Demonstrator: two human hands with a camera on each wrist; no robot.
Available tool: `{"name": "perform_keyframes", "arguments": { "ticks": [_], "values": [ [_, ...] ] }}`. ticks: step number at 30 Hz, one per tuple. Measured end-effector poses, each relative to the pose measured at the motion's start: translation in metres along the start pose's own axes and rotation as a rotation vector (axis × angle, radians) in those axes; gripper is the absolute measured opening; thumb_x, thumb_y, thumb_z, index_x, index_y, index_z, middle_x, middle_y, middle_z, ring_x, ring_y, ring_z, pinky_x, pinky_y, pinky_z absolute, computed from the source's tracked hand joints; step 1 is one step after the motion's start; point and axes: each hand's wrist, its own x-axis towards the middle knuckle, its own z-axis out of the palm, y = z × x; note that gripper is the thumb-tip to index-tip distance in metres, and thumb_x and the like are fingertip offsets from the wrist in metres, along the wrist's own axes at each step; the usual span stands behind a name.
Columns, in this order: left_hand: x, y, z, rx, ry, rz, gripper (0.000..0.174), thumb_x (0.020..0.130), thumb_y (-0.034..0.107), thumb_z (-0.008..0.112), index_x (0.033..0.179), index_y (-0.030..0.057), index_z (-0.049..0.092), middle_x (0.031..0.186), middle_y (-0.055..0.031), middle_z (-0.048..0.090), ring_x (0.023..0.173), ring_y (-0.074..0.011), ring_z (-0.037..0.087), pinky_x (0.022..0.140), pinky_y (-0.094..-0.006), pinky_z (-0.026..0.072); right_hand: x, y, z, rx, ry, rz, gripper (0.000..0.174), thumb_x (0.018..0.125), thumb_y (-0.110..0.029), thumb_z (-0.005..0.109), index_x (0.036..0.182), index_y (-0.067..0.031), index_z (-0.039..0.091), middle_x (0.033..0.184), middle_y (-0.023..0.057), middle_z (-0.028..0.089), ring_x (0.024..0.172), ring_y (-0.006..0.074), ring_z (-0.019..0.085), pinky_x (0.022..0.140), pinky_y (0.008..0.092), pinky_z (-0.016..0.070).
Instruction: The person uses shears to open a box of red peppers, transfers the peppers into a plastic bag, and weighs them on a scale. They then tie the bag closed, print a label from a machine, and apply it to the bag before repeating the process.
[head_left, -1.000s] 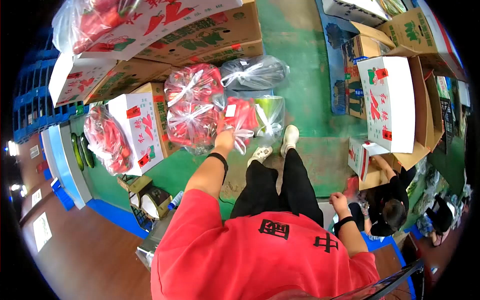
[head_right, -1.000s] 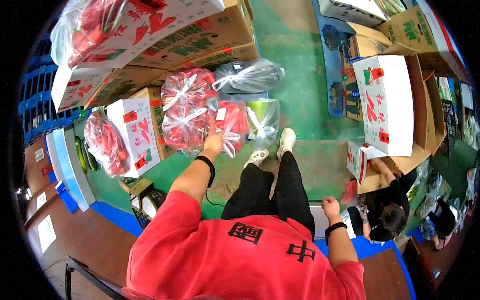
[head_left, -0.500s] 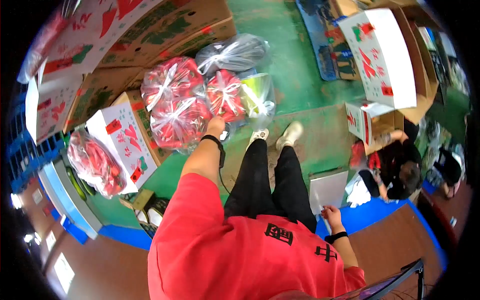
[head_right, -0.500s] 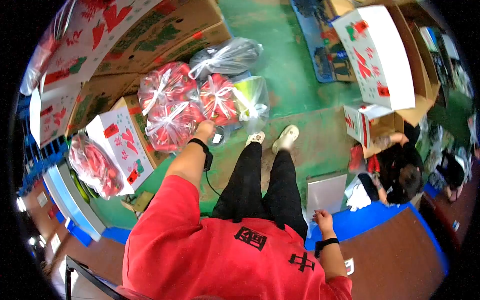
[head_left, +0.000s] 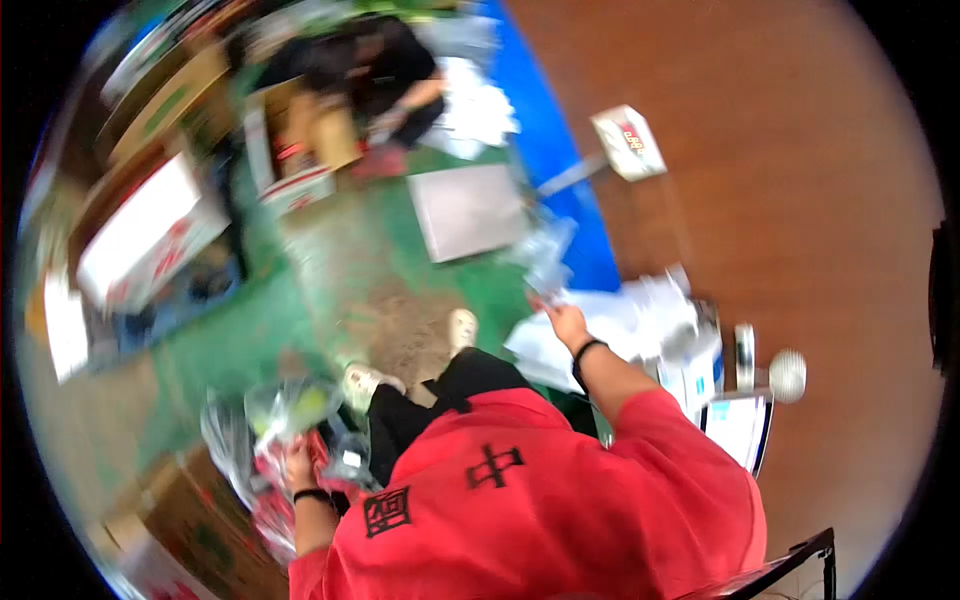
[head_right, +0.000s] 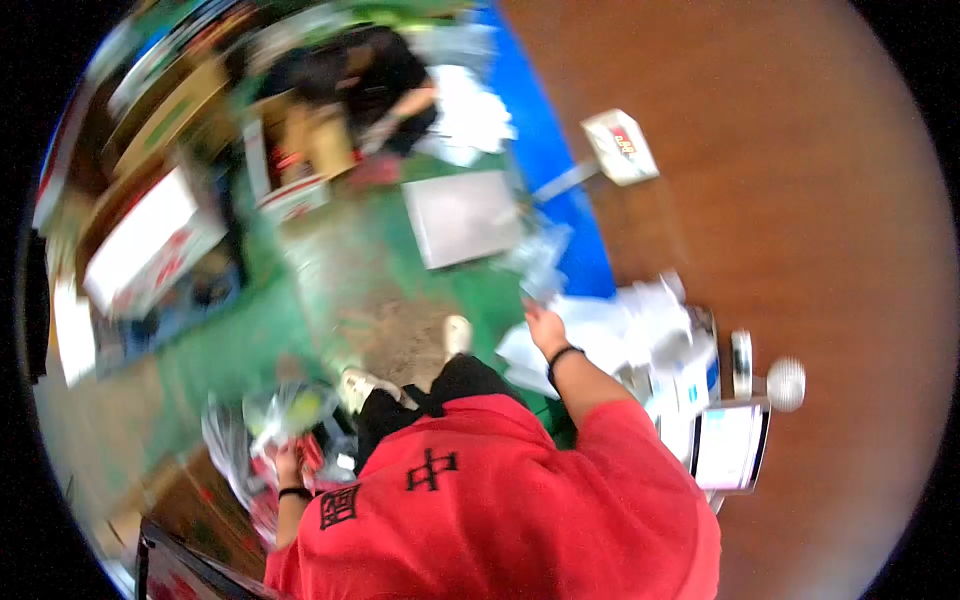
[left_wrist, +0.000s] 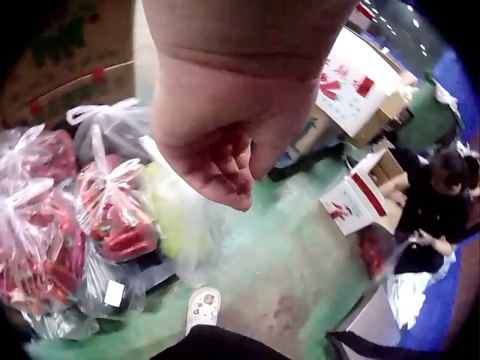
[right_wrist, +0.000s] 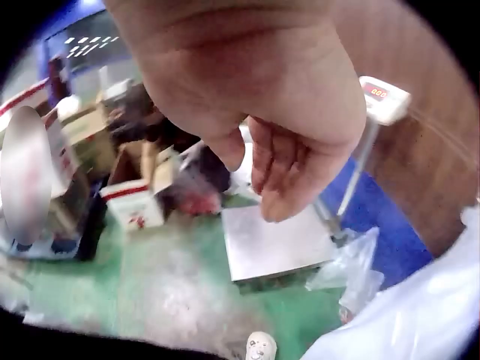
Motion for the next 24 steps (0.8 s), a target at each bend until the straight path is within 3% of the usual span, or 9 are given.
{"name": "perform_keyframes", "arguments": {
  "ticks": [1, 5, 7, 10, 12, 17, 18, 20, 24],
  "values": [
    [0.018, 0.014, 0.007, 0.037, -0.145, -0.032, 0.009, 0.079, 0.015, 0.056, 0.079, 0.0059, 0.055, 0.058, -0.0008, 0.051, 0.046, -0.0106, 0.048, 0.040, -0.0224, 0.0400, 0.013, 0.055, 0.010, 0.025, 0.090, 0.115, 0.035, 0.078, -0.028, 0.050, 0.098, -0.0010, 0.056, 0.087, 0.0221, 0.058, 0.080, 0.0379, 0.055, 0.073, 0.0425, 0.0438],
    [-0.004, 0.096, 0.111, 0.259, -0.060, 0.003, 0.010, 0.081, 0.013, 0.053, 0.084, 0.0039, 0.055, 0.064, -0.0059, 0.057, 0.049, -0.0119, 0.050, 0.041, -0.0207, 0.0373, 0.042, 0.189, -0.016, 0.277, 0.564, 0.619, 0.039, 0.077, -0.028, 0.050, 0.102, 0.0005, 0.056, 0.095, 0.0228, 0.057, 0.091, 0.0352, 0.054, 0.081, 0.0376, 0.0420],
    [0.000, 0.121, 0.151, 0.366, -0.058, 0.064, 0.011, 0.081, 0.013, 0.051, 0.086, 0.0051, 0.056, 0.067, -0.0053, 0.058, 0.051, -0.0113, 0.051, 0.042, -0.0215, 0.0391, 0.041, 0.219, -0.050, 0.235, 0.541, 0.571, 0.034, 0.078, -0.022, 0.046, 0.101, 0.0004, 0.056, 0.095, 0.0222, 0.057, 0.091, 0.0345, 0.054, 0.081, 0.0378, 0.0420],
    [-0.033, 0.149, 0.237, 0.487, -0.186, 0.179, 0.019, 0.081, 0.013, 0.051, 0.097, 0.0058, 0.058, 0.073, -0.0045, 0.061, 0.057, -0.0102, 0.054, 0.045, -0.0220, 0.0411, 0.052, 0.289, -0.069, -0.058, 0.095, 0.638, 0.027, 0.077, -0.013, 0.043, 0.096, -0.0050, 0.060, 0.097, 0.0169, 0.058, 0.094, 0.0301, 0.055, 0.080, 0.0361, 0.0442],
    [-0.078, 0.167, 0.302, 0.685, -0.282, 0.195, 0.021, 0.081, 0.014, 0.050, 0.099, 0.0057, 0.057, 0.076, -0.0051, 0.062, 0.063, -0.0111, 0.057, 0.052, -0.0223, 0.0438, 0.053, 0.330, -0.070, -0.174, 0.080, 0.871, 0.023, 0.079, -0.014, 0.043, 0.093, -0.0094, 0.061, 0.101, 0.0097, 0.058, 0.094, 0.0257, 0.055, 0.079, 0.0357, 0.0446],
    [-0.124, 0.192, 0.397, 0.958, -0.404, 0.329, 0.021, 0.082, 0.013, 0.050, 0.100, 0.0050, 0.057, 0.078, -0.0053, 0.062, 0.067, -0.0125, 0.057, 0.057, -0.0247, 0.0445, -0.001, 0.342, -0.114, -0.089, 0.697, 0.924, 0.026, 0.074, -0.028, 0.055, 0.090, -0.0077, 0.055, 0.098, 0.0126, 0.053, 0.092, 0.0299, 0.052, 0.075, 0.0373, 0.0442],
    [-0.129, 0.197, 0.410, 0.944, -0.413, 0.361, 0.022, 0.082, 0.013, 0.049, 0.100, 0.0049, 0.057, 0.078, -0.0052, 0.062, 0.068, -0.0123, 0.057, 0.058, -0.0246, 0.0443, -0.005, 0.361, -0.098, -0.078, 0.688, 0.931, 0.026, 0.074, -0.028, 0.055, 0.090, -0.0077, 0.055, 0.098, 0.0126, 0.053, 0.092, 0.0299, 0.052, 0.075, 0.0373, 0.0442],
    [-0.133, 0.207, 0.430, 1.022, -0.415, 0.376, 0.022, 0.082, 0.013, 0.049, 0.100, 0.0043, 0.057, 0.079, -0.0052, 0.062, 0.068, -0.0122, 0.057, 0.059, -0.0244, 0.0440, -0.008, 0.389, -0.060, 0.244, 0.282, 0.997, 0.024, 0.073, -0.029, 0.057, 0.080, -0.0061, 0.055, 0.087, 0.0164, 0.058, 0.081, 0.0336, 0.056, 0.067, 0.0438, 0.0441],
    [-0.139, 0.221, 0.485, 1.137, -0.490, 0.533, 0.022, 0.081, 0.008, 0.050, 0.101, 0.0010, 0.056, 0.082, -0.0070, 0.061, 0.072, -0.0123, 0.056, 0.062, -0.0241, 0.0442, -0.016, 0.328, -0.105, 0.220, 0.438, 0.689, 0.018, 0.075, -0.024, 0.054, 0.074, -0.0059, 0.055, 0.070, 0.0158, 0.059, 0.067, 0.0346, 0.057, 0.057, 0.0443, 0.0440]
  ]
}}
